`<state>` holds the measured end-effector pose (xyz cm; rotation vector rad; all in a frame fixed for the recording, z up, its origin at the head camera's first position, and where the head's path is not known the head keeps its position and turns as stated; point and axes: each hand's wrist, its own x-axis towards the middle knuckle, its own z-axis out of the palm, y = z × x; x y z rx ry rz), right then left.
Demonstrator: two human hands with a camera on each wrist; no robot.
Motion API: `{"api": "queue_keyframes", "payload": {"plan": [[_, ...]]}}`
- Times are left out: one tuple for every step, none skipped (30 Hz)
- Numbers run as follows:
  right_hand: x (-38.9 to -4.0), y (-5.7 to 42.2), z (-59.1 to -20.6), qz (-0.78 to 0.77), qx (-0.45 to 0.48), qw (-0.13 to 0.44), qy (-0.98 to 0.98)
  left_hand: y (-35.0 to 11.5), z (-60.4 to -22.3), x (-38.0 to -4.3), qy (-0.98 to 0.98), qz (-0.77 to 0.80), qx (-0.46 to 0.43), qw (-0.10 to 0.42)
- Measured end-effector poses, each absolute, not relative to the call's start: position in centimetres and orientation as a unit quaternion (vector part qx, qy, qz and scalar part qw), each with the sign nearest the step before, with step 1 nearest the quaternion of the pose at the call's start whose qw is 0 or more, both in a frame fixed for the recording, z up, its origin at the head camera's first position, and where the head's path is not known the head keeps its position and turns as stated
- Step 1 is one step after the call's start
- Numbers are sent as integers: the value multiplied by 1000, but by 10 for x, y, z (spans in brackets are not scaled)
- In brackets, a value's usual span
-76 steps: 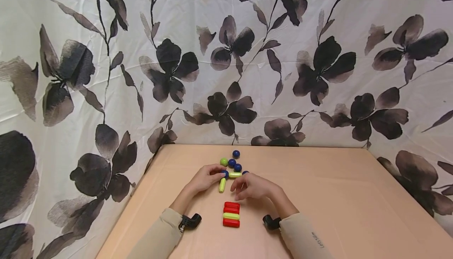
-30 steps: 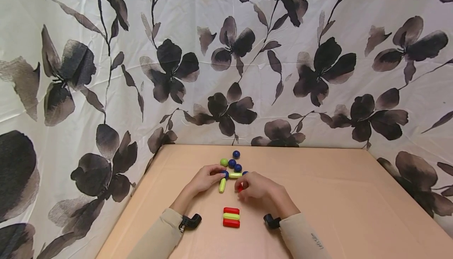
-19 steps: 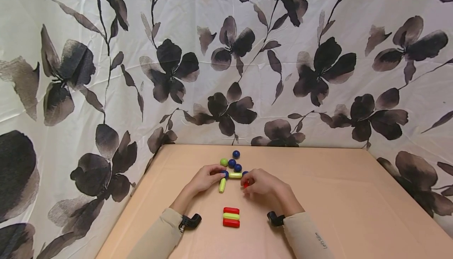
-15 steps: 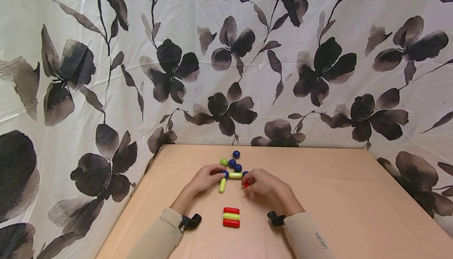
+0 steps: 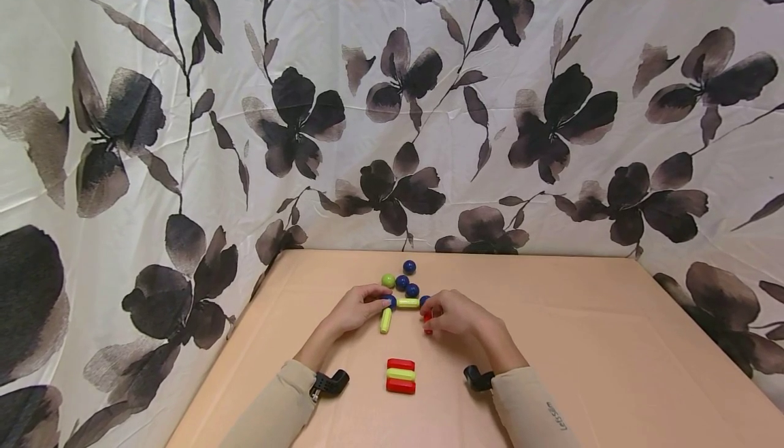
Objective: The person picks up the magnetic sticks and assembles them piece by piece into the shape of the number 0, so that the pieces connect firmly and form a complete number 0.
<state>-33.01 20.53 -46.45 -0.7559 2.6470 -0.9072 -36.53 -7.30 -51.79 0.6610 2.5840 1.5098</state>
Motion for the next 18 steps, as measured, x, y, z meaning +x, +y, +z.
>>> {"api": "queue_keyframes", "payload": {"plan": [[-330,205,-464,-312,-254,116,908,-73,-518,-365,843,492,216,38],[-330,205,-464,-313,-248,110,910,-73,-518,-365,843,492,216,38],[-331,205,-464,-314,-239,102,913,-73,-518,-365,843,491,216,38],[-331,204,-464,-318,-229,94,915,-73,-518,-365,843,492,217,37],[-332,204,-464,-319,-221,85,918,-73,-518,-365,843,492,216,37],[-333,203,-463,-322,-210,77,920,-73,-517,-366,842,493,215,37],[-334,203,-463,-324,-201,69,922,-73,-518,-366,842,493,215,36],[-335,202,-462,-326,-195,59,923,-73,-518,-366,841,495,216,35],[-336,202,-462,-328,-191,50,924,-73,-518,-366,841,496,216,35],[-337,201,-461,-331,-190,40,924,-72,-518,-366,840,497,215,35],[-339,201,-460,-333,-193,29,923,-72,-518,-366,839,499,215,35],[-341,201,-460,-335,-197,19,921,-72,-518,-366,839,499,215,35],[-344,201,-460,-338,-203,9,919,-72,-519,-367,839,500,215,35],[-346,201,-461,-343,-208,2,916,-72,-519,-367,838,500,214,35],[-349,201,-462,-347,-214,-4,913,-72,-519,-367,838,501,214,35],[-351,201,-462,-350,-219,-8,911,-72,-519,-367,838,502,213,36],[-354,200,-463,-355,-223,-9,908,-72,-519,-367,838,501,214,36],[-356,200,-464,-361,-224,-8,905,-72,-519,-366,837,501,215,36]]}}
